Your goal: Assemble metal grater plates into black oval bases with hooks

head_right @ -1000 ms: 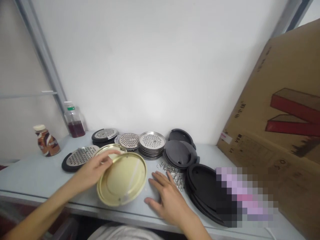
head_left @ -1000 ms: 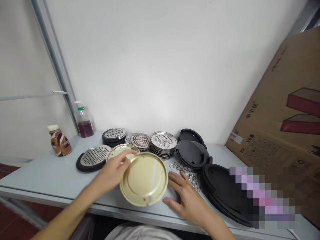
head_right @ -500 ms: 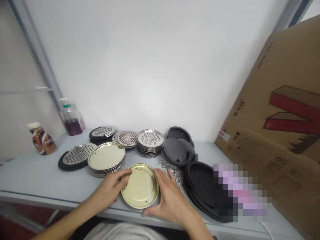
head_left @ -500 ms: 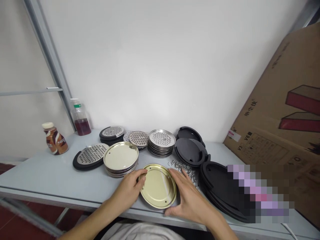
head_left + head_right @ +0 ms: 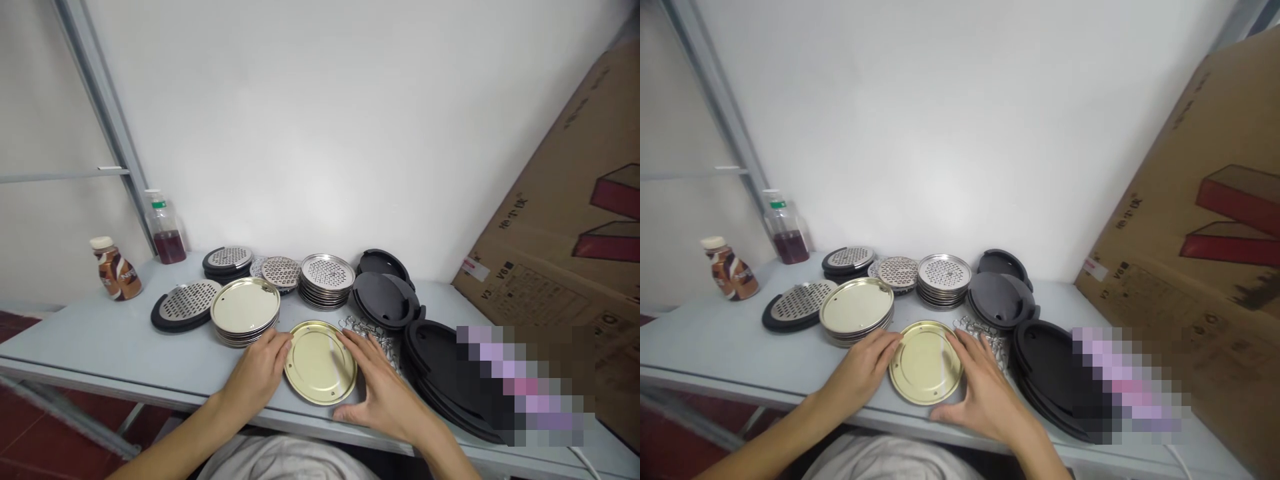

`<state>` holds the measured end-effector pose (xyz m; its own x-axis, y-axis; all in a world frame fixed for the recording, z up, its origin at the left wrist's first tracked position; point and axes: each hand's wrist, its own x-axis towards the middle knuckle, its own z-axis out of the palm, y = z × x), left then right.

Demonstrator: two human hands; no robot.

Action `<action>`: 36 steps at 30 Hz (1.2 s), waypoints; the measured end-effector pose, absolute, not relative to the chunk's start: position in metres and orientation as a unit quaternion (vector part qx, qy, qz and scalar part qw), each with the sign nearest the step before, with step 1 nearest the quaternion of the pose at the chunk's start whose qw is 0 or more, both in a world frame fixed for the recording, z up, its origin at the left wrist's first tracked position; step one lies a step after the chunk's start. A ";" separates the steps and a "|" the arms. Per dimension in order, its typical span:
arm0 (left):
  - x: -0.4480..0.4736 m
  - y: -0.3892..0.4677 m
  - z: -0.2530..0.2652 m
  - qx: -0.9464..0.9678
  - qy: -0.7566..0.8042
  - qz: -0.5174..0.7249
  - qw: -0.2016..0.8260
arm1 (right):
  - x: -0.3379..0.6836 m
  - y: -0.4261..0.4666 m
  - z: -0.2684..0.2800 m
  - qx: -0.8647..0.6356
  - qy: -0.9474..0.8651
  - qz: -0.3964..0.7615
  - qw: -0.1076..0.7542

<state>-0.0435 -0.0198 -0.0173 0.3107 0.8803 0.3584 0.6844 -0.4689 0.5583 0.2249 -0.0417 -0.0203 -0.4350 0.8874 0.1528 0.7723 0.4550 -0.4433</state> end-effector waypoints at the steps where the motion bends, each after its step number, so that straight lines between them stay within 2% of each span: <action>1: -0.045 -0.020 -0.019 0.797 0.486 0.328 0.149 | 0.225 -0.042 -0.020 -0.498 -0.832 0.157 0.186; 19: -0.043 -0.021 -0.024 0.807 0.467 0.342 0.120 | 0.223 -0.042 -0.018 -0.488 -0.834 0.162 0.200; 22: -0.043 -0.026 -0.020 0.815 0.469 0.329 0.088 | 0.223 -0.041 -0.019 -0.492 -0.832 0.160 0.200; 25: -0.044 -0.024 -0.001 0.825 0.478 0.300 0.014 | 0.224 -0.041 -0.021 -0.498 -0.828 0.162 0.200; 29: -0.050 0.012 0.038 0.807 0.532 0.251 -0.051 | 0.225 -0.040 -0.022 -0.498 -0.828 0.160 0.201; 36: -0.065 0.106 0.063 0.810 0.560 0.172 0.001 | 0.225 -0.041 -0.021 -0.506 -0.824 0.166 0.195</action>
